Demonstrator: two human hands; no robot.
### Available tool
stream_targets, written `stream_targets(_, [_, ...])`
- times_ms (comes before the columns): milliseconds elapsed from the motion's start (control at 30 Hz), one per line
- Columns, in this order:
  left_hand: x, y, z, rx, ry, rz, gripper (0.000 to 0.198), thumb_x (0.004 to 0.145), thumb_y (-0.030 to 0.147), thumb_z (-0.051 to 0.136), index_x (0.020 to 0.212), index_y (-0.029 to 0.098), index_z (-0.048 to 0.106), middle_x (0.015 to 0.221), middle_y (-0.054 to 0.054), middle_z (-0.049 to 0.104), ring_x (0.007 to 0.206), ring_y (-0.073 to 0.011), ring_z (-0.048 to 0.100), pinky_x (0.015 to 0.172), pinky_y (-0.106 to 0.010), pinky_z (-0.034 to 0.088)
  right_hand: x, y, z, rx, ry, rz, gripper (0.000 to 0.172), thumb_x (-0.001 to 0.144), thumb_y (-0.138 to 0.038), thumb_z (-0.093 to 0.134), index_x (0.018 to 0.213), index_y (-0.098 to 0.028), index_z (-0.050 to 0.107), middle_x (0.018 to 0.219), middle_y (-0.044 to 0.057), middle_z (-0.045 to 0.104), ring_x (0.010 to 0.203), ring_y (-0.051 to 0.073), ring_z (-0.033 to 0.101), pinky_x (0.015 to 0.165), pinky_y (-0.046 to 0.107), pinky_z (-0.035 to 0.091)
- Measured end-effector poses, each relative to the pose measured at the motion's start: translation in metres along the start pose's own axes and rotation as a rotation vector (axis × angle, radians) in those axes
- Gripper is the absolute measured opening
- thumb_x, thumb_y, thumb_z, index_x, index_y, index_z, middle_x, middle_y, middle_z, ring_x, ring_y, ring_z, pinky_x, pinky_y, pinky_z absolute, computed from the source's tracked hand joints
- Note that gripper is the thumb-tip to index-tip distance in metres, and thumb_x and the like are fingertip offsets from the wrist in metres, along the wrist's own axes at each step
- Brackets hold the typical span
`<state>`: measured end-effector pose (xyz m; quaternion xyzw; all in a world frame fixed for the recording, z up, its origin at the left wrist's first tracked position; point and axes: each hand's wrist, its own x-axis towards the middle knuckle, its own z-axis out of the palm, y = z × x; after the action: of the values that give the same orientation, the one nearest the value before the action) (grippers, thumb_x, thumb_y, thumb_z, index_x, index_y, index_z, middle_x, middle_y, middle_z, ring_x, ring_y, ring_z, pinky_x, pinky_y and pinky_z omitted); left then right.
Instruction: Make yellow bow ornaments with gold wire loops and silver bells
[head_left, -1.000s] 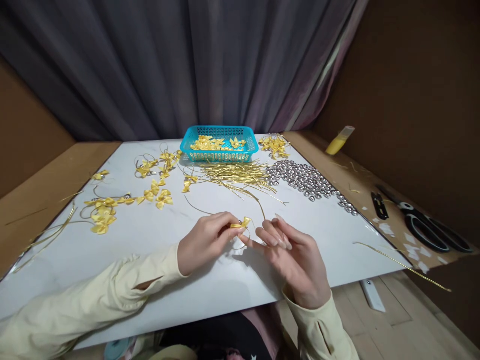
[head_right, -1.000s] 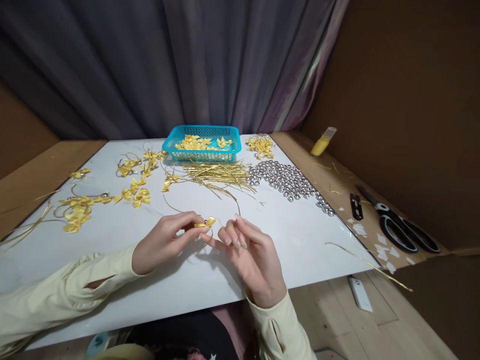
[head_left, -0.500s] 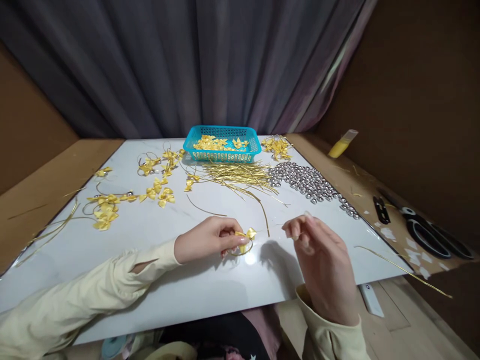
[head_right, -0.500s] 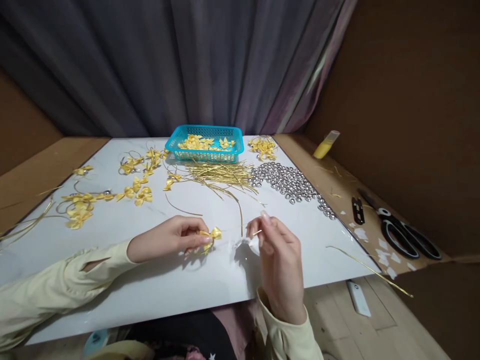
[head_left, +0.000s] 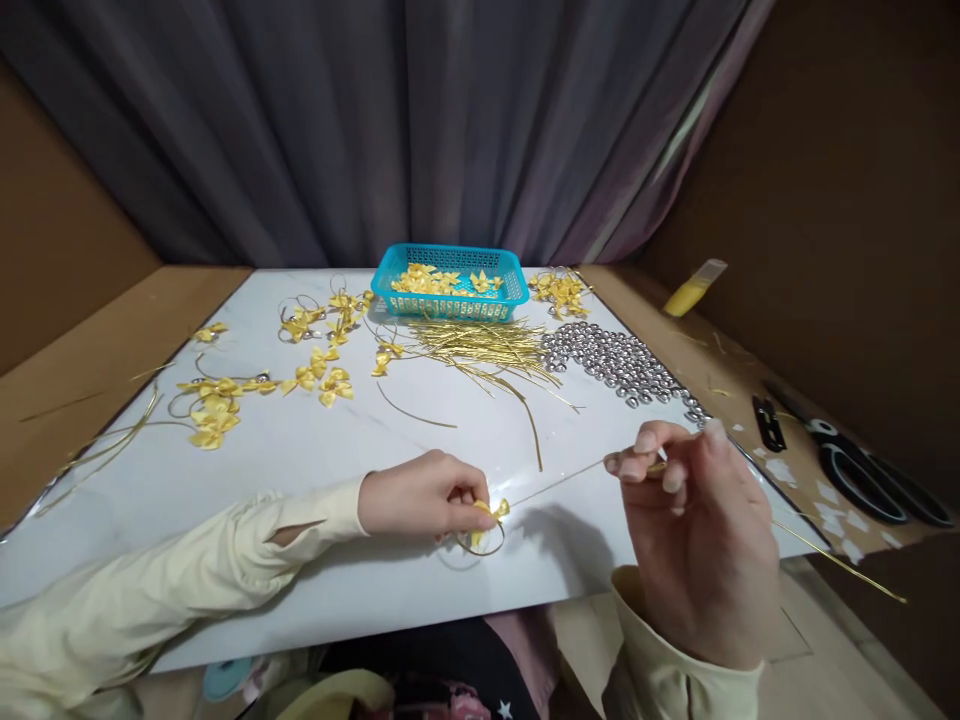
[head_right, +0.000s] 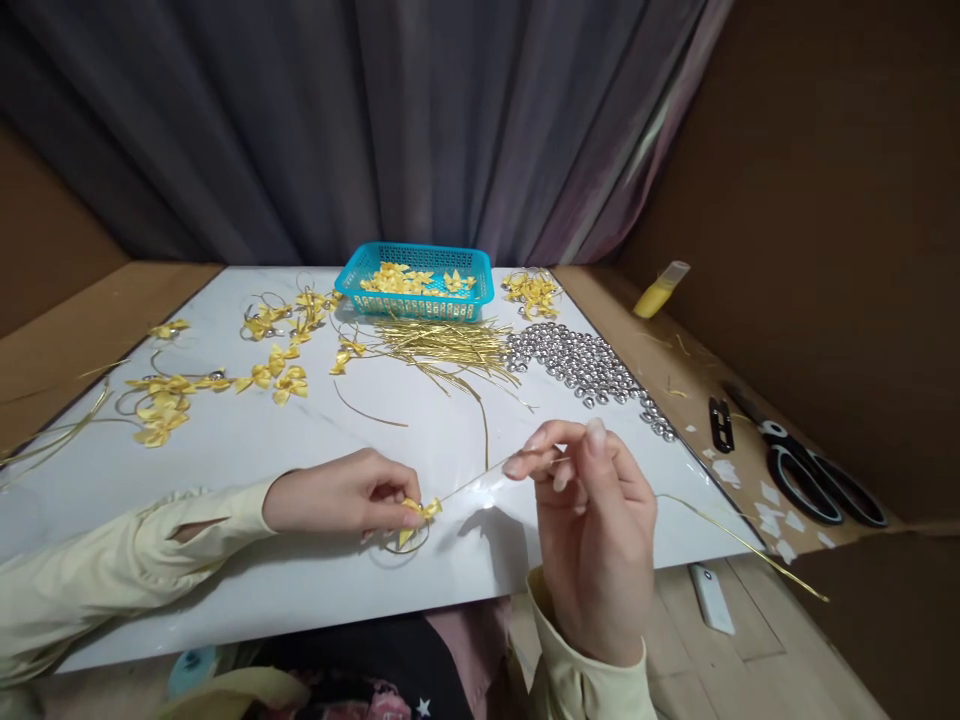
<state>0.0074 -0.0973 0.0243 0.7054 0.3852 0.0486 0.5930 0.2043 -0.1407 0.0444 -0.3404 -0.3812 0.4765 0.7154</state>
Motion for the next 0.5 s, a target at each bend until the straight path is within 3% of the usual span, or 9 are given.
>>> stream_targets(333, [0.004, -0.009, 0.003, -0.017, -0.050, 0.014, 0.009, 0.073, 0.019, 0.061, 0.067, 0.013, 0.058, 0.053, 0.004, 0.055, 0.046, -0.0066, 0.048, 0.048, -0.017, 0.036, 0.030, -0.015, 0.003, 0.003, 0.043, -0.209, 0.028, 0.085, -0.023, 0.055, 0.058, -0.014, 0.060, 0.071, 0.001, 0.061, 0.060, 0.007, 0.057, 0.058, 0.019, 0.050])
stream_targets(500, [0.005, -0.011, 0.004, -0.026, -0.068, -0.028, 0.009, 0.071, 0.019, 0.062, 0.067, 0.013, 0.058, 0.054, 0.005, 0.053, 0.048, -0.0064, 0.047, 0.049, -0.017, 0.036, 0.041, -0.020, 0.002, 0.043, 0.068, -0.224, 0.037, 0.090, -0.016, 0.045, 0.056, -0.012, 0.059, 0.070, 0.003, 0.060, 0.058, 0.005, 0.056, 0.056, 0.015, 0.050])
